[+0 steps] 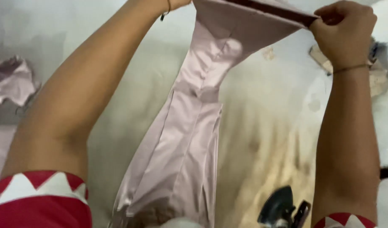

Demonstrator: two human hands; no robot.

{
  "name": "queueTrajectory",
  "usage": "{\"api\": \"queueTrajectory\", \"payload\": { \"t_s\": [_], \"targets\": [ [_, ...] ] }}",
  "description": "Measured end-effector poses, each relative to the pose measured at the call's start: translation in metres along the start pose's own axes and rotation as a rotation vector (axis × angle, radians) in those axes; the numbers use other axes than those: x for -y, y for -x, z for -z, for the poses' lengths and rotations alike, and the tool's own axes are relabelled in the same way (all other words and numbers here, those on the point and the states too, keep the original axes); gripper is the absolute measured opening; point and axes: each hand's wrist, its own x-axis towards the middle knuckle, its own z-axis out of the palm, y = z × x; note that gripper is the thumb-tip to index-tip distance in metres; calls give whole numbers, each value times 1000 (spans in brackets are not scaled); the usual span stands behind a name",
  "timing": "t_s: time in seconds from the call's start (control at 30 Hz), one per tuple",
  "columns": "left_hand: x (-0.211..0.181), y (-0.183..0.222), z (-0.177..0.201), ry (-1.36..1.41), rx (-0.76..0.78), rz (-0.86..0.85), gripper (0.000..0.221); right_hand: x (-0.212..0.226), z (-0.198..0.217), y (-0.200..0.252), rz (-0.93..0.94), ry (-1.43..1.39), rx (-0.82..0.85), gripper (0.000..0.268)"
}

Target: Ironing and folding satin garments on a pressing table

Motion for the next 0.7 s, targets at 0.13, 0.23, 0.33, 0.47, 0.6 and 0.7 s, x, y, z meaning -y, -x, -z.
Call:
{"api": "queueTrajectory", "payload": {
  "t_s": [0.13,0.23,0.33,0.47,0.6,0.7],
  "targets": [
    [-35,69,28,-37,13,-11,19,52,27,86,15,-77,-60,21],
    [-76,138,53,90,33,83,17,117,57,163,-8,-115,-44,23],
    [-121,228,66,324,35,269,17,178,74,242,-41,-158,-32,24],
    [-142,359,51,594,78,483,23,232,54,355,-208,-258,-43,23],
    [-148,446,26,593,78,629,21,268,20,428,-329,-314,-13,25],
    [-132,499,-5,411,76,601,27,278,-15,472,-288,-325,-66,23]
  ]
}}
